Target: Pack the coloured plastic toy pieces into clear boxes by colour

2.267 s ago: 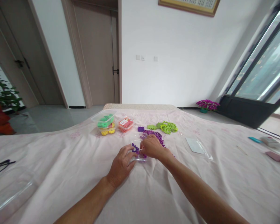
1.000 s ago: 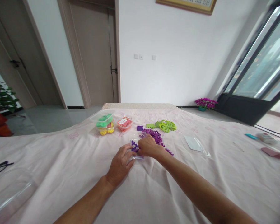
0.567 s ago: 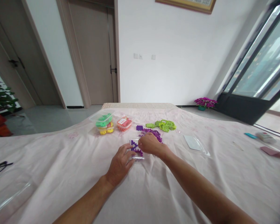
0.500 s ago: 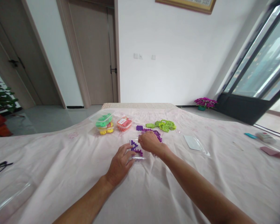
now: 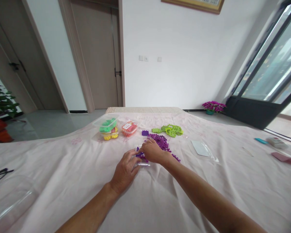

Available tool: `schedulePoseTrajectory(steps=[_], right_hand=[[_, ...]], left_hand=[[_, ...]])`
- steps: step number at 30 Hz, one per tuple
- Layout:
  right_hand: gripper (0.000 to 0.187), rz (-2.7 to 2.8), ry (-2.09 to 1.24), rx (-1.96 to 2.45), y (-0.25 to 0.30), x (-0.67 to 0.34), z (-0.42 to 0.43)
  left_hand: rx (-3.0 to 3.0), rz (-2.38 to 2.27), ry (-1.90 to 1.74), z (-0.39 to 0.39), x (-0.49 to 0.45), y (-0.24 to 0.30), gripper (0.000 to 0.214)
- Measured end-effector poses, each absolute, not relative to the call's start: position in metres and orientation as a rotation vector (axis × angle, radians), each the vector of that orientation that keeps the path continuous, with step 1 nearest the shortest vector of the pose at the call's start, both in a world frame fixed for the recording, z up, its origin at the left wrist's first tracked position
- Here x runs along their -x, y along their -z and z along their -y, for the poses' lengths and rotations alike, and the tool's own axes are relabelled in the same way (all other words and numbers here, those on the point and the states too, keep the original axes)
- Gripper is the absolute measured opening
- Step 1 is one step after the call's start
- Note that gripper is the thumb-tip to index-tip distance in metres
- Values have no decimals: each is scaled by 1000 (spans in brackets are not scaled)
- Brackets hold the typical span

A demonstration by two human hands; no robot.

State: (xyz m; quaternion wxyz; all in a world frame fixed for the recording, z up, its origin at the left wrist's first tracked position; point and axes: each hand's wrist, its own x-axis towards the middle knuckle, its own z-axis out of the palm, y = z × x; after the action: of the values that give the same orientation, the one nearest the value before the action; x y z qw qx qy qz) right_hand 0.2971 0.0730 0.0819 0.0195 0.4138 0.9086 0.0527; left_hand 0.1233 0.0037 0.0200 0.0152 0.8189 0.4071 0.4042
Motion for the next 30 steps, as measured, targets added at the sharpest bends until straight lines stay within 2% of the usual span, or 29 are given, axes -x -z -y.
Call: schedulePoseTrajectory(steps=[3,7,10,15,21,30], right_hand=[[30,-2842,-107,-1297,-83,-299,-76],[43,-3015,139,-1517,-89,-316,-87],[39,-3078,333,-1836,-96,-343,-96],[34,-2799,485,-2292,-91,-402,-102],[36,-2556,436,-2466,-58,-440,-101],[43,-2980,144,-2141,-47,-416,-98]], left_hand=[[-2552,-1272,-1247,-4,-123,-20,15],[-2548,-1280,-1239,-4,-123,-17,14],[-2546,-1270,-1259,-4,-123,-15,15],[-2565,-1257,-1264,-6,-122,-14,17],[-2603,-1254,-1270,-7,-123,-16,14],[-2613,-1347,-1375,-6,-120,-16,13]])
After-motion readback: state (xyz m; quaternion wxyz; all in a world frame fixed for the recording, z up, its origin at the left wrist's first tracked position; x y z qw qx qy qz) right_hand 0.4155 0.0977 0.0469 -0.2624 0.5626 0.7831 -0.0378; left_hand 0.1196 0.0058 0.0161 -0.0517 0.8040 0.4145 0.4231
